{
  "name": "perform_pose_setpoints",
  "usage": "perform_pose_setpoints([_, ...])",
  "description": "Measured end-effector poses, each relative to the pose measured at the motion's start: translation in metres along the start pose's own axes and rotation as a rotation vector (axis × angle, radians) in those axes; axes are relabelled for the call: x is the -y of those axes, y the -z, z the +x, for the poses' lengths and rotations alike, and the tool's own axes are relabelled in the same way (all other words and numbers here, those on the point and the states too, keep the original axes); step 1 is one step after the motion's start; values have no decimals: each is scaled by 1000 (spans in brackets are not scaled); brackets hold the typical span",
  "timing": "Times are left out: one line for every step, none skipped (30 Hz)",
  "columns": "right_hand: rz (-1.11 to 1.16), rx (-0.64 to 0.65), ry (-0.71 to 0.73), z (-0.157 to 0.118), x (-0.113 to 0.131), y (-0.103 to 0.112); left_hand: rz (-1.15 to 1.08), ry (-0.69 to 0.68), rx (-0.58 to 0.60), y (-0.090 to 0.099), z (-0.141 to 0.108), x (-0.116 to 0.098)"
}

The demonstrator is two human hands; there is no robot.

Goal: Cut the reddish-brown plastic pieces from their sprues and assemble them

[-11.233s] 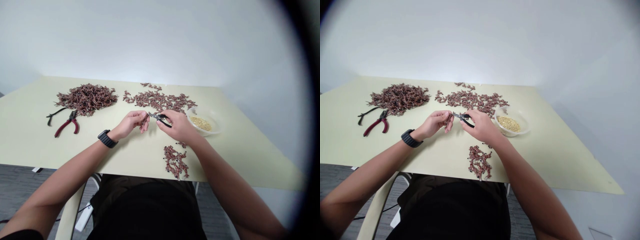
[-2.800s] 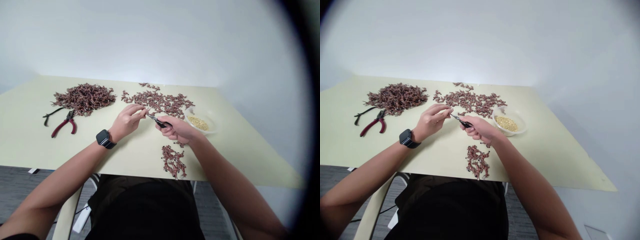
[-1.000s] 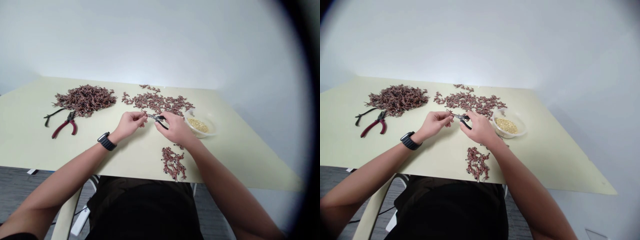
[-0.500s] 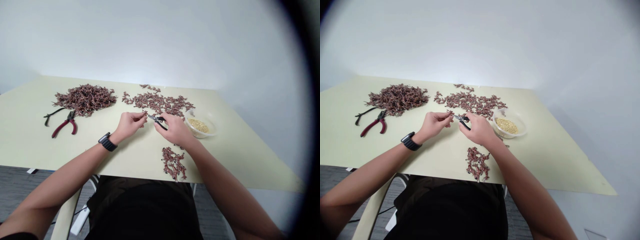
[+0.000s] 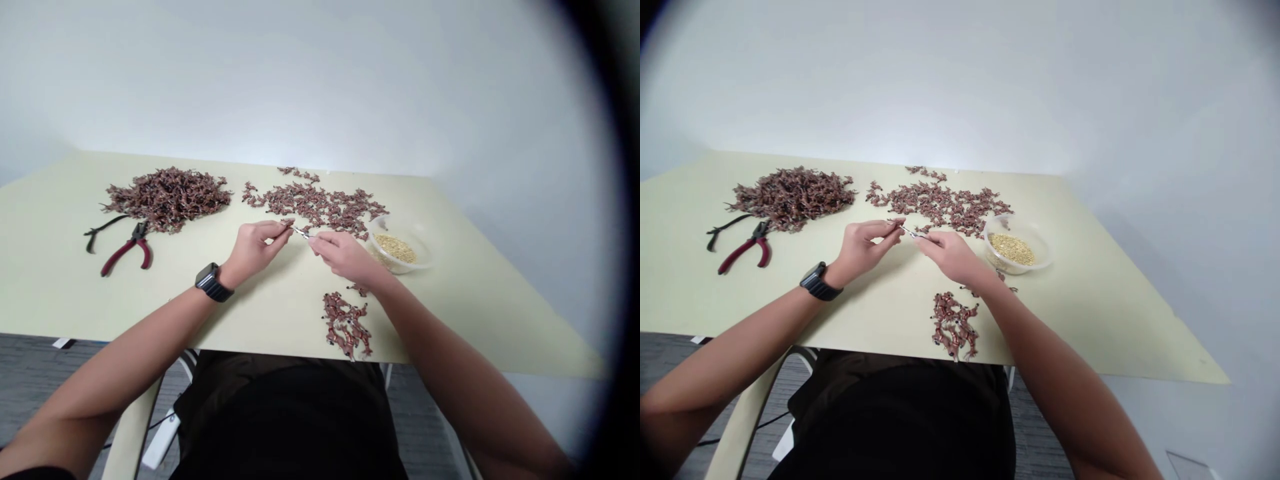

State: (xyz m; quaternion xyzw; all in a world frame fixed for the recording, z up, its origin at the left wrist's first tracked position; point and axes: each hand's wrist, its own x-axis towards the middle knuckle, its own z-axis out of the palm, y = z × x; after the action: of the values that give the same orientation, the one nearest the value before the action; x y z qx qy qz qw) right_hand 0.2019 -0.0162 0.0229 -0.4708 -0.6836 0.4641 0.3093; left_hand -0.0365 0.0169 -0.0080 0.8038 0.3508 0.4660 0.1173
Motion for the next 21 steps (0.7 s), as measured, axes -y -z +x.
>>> perform_pose_setpoints([149, 87, -89, 0, 1, 1, 9, -63, -26, 0, 0, 2])
perform_pose_setpoints([286, 172, -173, 1, 1, 1, 16, -115, -49, 0, 0, 4])
perform_pose_setpoints([393, 242, -239, 1, 1, 2, 22, -152, -64, 0, 1, 5])
perform_pose_setpoints([459, 287, -279, 1, 1, 3, 31, -173, -72, 0, 1, 5])
perform_pose_setpoints([482, 299, -290, 2, 1, 3, 39, -173, -77, 1, 1, 5])
perform_pose_setpoints([460, 275, -273, 2, 1, 3, 45, -153, -76, 1, 2, 3])
perform_pose_setpoints([388, 214, -224, 2, 0, 3, 46, -115, -71, 2, 2, 1])
perform_pose_setpoints([271, 120, -147, 2, 0, 3, 42, -62, -63, 3, 3, -1])
perform_pose_setpoints([118, 8, -51, 2, -1, 2, 34, -4, -51, 4, 3, -4])
perform_pose_setpoints([-52, -104, 49, 2, -2, 2, 21, 55, -33, 5, 4, -7])
perform_pose_setpoints([-214, -202, 142, 1, -3, 3, 2, 110, -9, 6, 4, -9])
perform_pose_setpoints([-348, -272, 221, 1, -4, 3, -22, 159, 16, 7, 4, -11])
perform_pose_setpoints([-443, -307, 285, 2, -6, 3, -54, 204, 40, 7, 5, -12])
perform_pose_setpoints([-501, -313, 337, 2, -8, 3, -90, 246, 64, 7, 5, -13])
perform_pose_setpoints([-536, -303, 381, 2, -10, 3, -127, 283, 89, 7, 5, -14])
perform_pose_setpoints([-558, -287, 416, 3, -12, 3, -160, 314, 109, 7, 5, -14])
perform_pose_setpoints([-574, -272, 437, 3, -13, 3, -188, 338, 125, 7, 6, -14])
perform_pose_setpoints([-589, -263, 442, 3, -14, 3, -209, 355, 140, 7, 6, -14])
perform_pose_setpoints([-603, -257, 436, 3, -15, 2, -224, 369, 152, 7, 6, -14])
perform_pose_setpoints([-614, -251, 425, 3, -14, 2, -235, 379, 162, 7, 6, -14])
perform_pose_setpoints([-623, -244, 412, 2, -14, 2, -247, 387, 169, 6, 6, -14])
